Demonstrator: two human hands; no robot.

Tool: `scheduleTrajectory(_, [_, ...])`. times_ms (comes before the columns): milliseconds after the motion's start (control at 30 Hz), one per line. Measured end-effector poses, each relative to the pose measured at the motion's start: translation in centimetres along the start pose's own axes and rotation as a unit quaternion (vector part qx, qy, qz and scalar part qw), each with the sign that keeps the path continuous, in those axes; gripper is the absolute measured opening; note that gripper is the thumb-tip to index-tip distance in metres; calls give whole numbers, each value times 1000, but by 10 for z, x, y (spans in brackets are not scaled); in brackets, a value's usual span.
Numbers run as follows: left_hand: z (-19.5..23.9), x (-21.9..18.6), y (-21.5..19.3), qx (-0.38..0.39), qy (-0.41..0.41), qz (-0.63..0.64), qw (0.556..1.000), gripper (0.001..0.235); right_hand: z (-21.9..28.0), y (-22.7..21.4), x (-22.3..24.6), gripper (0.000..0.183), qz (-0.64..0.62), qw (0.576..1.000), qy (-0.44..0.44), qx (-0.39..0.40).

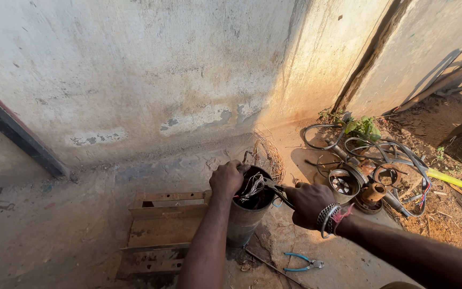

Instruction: The person uses pliers to pull and separate copper wires from a metal container. They repeatedly reach into the container, extract wire bundles, and place them on the floor beside the container.

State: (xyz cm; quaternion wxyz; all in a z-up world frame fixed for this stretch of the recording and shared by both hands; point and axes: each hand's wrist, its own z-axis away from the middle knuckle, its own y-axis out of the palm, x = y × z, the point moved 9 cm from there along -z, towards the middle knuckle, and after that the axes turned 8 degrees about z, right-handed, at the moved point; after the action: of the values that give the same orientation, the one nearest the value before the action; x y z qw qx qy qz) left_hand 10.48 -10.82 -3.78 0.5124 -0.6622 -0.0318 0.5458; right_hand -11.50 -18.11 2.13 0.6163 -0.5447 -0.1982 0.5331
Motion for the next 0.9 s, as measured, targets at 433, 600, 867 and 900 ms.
scheduleTrajectory(433, [0,-2,3,-45,52,32,997,39,3,91,23,48,-389,842,170,-333])
scheduleTrajectory(600, [7,-8,-34,-140,65,47,987,34,0,96,33,44,-440,835,132,-303])
scheduleTrajectory(867, [87,-66,-16,-45,149,-8,988,87,13,20,-14,66,23,976,82,-198])
scheduleTrajectory(900, [89,-63,-18,-46,133,-6,990,82,11,13,-15,58,47,985,73,-147])
